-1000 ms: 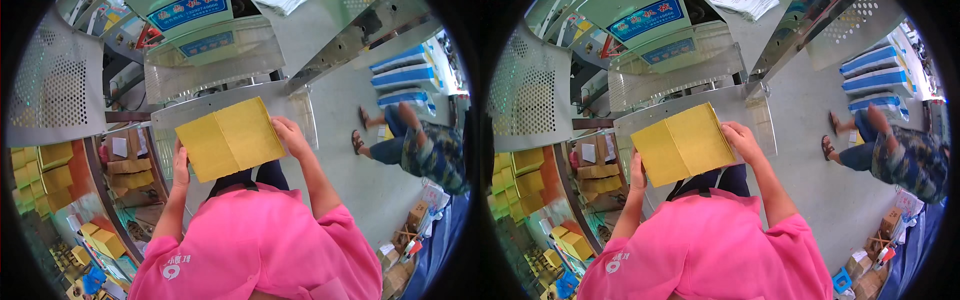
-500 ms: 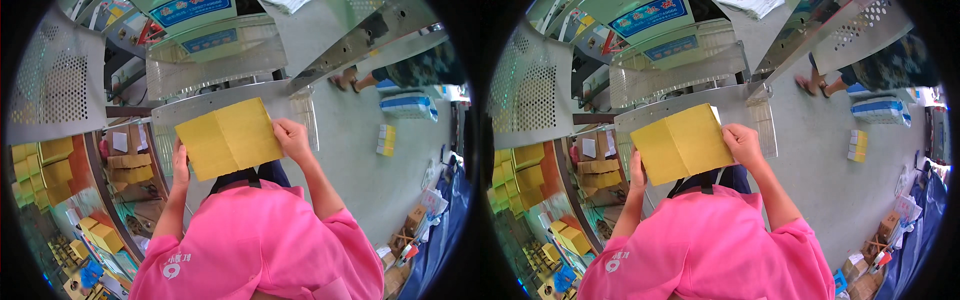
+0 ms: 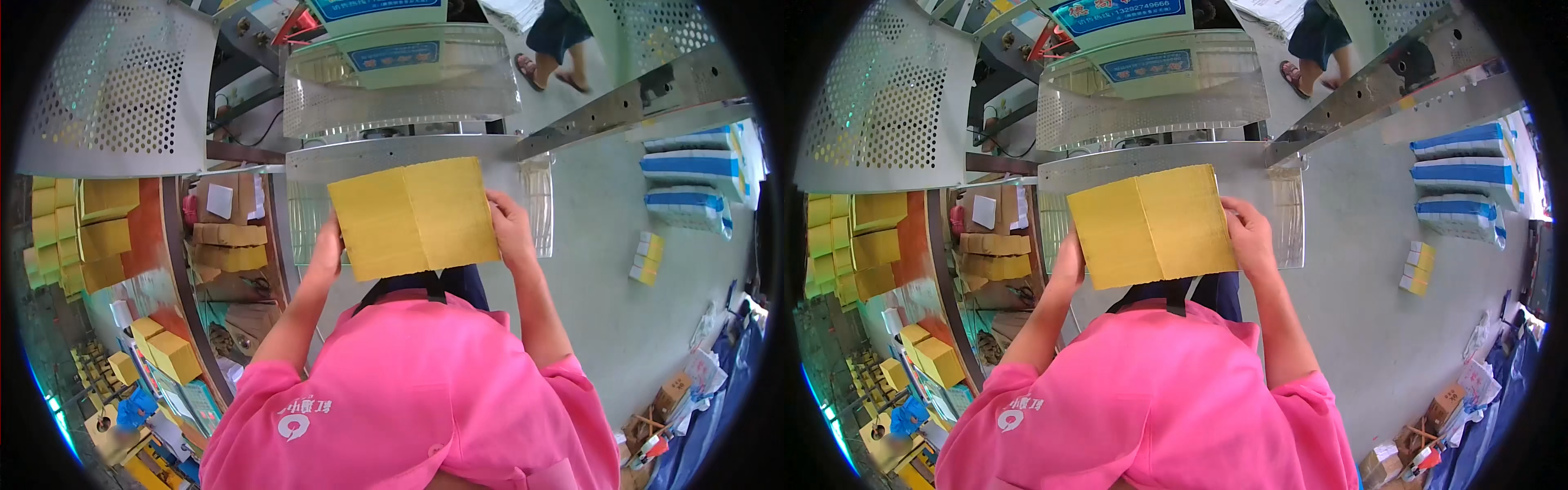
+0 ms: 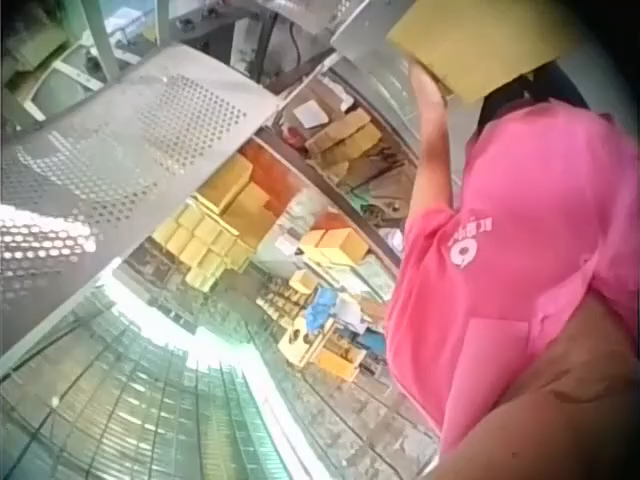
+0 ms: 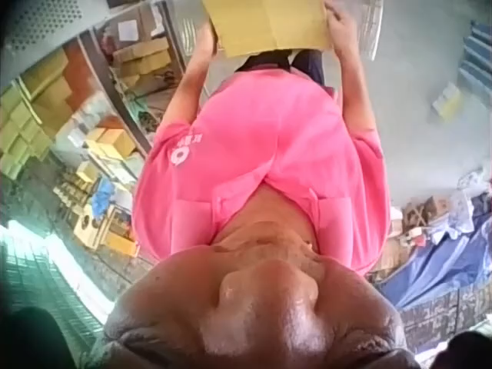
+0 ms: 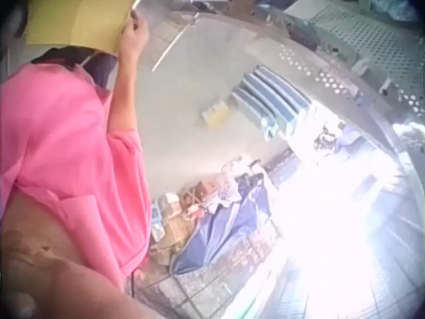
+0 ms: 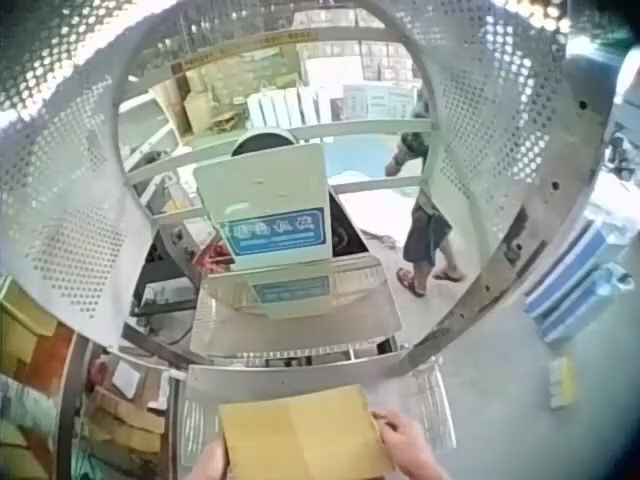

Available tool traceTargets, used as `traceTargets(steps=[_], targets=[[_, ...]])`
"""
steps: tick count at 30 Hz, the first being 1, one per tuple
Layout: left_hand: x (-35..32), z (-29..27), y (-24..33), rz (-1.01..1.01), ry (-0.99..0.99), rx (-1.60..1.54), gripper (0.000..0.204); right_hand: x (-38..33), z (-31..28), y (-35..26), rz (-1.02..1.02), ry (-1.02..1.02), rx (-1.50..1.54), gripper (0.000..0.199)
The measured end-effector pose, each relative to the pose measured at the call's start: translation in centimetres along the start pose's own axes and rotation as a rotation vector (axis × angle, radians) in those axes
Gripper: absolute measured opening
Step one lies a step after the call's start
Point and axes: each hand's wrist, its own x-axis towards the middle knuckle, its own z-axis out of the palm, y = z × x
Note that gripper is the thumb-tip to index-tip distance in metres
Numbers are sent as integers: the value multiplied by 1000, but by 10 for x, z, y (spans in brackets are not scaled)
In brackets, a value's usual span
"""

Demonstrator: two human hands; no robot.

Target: The recorder bundles stacks of yellow paper by applying labels and using a strapping machine.

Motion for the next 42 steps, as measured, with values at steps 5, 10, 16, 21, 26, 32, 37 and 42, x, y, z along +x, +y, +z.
traceTargets(steps=[5, 10, 16, 21, 26, 32, 37, 42], targets=[[15, 11, -10, 99, -151, -113, 50, 5, 11, -17, -64, -51, -159, 24], [11, 18, 2, 658, -132, 236, 50, 10, 1, -30, -135, -69, 138, 26], [7, 33, -31, 566, -227, -66, 57, 22, -4, 16, -165, 50, 709, 21], [11, 36, -24, 601, -167, 117, 51, 28, -5, 7, -239, 3, 605, 31], [35, 32, -24, 602, -165, 124, 53, 27, -3, -12, -311, 14, 315, 41], [-6, 48, 29, 537, -59, 17, 61, 43, -17, -86, -323, -80, -106, 38], [3, 54, 83, 134, -55, 188, 72, 62, -17, -93, -90, -105, -417, 37], [29, 42, 68, 83, -24, 334, 73, 72, -18, -39, -100, -2, -351, 38]])
